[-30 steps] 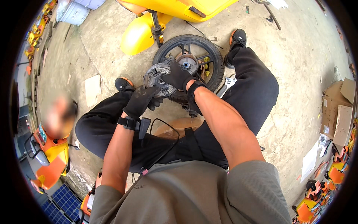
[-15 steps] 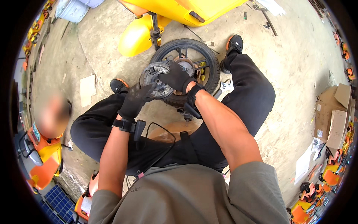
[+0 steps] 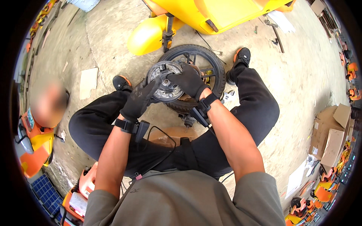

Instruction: The person, wearing black gloves, removes a brake assembly from a motorcycle wheel, handles the brake components by hand, and then reinserts the assembly back into the wheel hub.

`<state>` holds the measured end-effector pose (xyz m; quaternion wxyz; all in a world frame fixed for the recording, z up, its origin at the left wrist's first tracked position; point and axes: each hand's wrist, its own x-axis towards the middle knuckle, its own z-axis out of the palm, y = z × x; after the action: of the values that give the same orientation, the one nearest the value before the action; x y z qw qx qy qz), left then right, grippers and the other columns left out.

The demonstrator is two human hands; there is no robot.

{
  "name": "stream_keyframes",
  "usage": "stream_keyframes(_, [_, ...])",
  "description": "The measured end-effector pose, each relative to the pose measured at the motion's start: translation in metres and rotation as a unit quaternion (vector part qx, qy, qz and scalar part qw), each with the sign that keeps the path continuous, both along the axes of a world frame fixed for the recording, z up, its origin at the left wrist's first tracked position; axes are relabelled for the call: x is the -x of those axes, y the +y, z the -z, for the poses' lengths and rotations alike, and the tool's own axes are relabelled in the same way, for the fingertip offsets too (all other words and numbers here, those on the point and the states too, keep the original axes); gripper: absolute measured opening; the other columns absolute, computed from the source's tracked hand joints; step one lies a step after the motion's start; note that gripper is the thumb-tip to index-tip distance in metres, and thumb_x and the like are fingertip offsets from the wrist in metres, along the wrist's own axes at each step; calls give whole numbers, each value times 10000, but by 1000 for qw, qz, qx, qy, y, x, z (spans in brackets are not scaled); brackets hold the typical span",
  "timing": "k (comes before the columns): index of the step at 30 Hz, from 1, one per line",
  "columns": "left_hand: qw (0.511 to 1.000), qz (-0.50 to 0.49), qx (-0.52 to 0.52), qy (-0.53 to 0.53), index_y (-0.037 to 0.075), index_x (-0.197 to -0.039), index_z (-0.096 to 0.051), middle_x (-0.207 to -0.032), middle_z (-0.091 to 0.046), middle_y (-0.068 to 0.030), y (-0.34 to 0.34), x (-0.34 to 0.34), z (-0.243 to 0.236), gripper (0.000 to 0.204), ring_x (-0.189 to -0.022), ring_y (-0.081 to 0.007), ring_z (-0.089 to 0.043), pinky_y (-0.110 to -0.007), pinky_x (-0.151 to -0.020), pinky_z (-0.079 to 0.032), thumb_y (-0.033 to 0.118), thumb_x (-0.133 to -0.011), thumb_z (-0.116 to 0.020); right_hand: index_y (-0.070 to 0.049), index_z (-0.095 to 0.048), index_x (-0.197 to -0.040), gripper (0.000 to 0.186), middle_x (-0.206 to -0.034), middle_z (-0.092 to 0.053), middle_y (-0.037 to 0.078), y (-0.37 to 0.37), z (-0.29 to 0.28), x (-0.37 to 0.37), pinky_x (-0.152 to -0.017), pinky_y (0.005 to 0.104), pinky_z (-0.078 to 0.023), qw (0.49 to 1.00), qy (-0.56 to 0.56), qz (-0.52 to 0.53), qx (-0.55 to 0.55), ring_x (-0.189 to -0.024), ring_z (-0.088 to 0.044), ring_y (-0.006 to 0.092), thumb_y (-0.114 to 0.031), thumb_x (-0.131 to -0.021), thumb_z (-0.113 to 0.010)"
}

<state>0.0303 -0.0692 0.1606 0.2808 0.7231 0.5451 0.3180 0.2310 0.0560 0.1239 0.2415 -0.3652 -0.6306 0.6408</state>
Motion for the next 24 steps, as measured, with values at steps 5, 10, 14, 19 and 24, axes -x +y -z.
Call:
stream_keyframes(5, [994, -35, -83, 56, 22, -1499, -337, -1428, -486, -227, -7, 2, 18, 659, -1282, -352, -531, -404, -1027, -478, -46, -888, -574, 48, -671, -1078, 319, -921, -711, 121, -3, -15, 5, -728, 327, -509, 996, 42, 6, 77, -808, -655, 174, -182, -860, -706])
stream_keyframes(10, [990, -64, -123, 30, 11, -1493, -345, -1395, -508, -246, 1, 4, -1, 599, -1259, -388, -542, -412, -1026, -473, -19, -925, -532, 23, -559, -1277, 319, -1204, -630, 177, 6, -30, -5, -902, 360, -479, 973, -52, -84, -210, -1062, -613, 256, -125, -998, -521])
stream_keyframes(14, [986, -66, -149, 32, 8, -1491, -346, -1382, -517, -253, 5, 1, -14, 599, -1245, -397, -551, -416, -1026, -469, -5, -924, -540, 6, -529, -1325, 350, -1320, -552, 228, 11, -20, -18, -1068, 356, -396, 907, -58, -50, -414, -1237, -528, 304, -182, -1049, -424])
stream_keyframes(19, [982, -73, -165, 56, 15, -1485, -360, -1379, -520, -255, 3, 3, -13, 610, -1248, -413, -543, -442, -1046, -449, 3, -907, -554, 41, -550, -1280, 396, -1269, -584, 231, 5, -41, -13, -1005, 366, -435, 963, 31, -55, -261, -1170, -570, 318, -249, -1012, -528])
stream_keyframes(24, [981, -93, -152, 72, 33, -1443, -437, -1359, -542, -219, -1, 4, -9, 582, -1231, -373, -549, -415, -1033, -451, 14, -879, -580, 37, -585, -1209, 415, -1068, -652, 222, -6, -68, 7, -853, 379, -483, 991, -86, 36, -97, -971, -626, 329, -298, -965, -599])
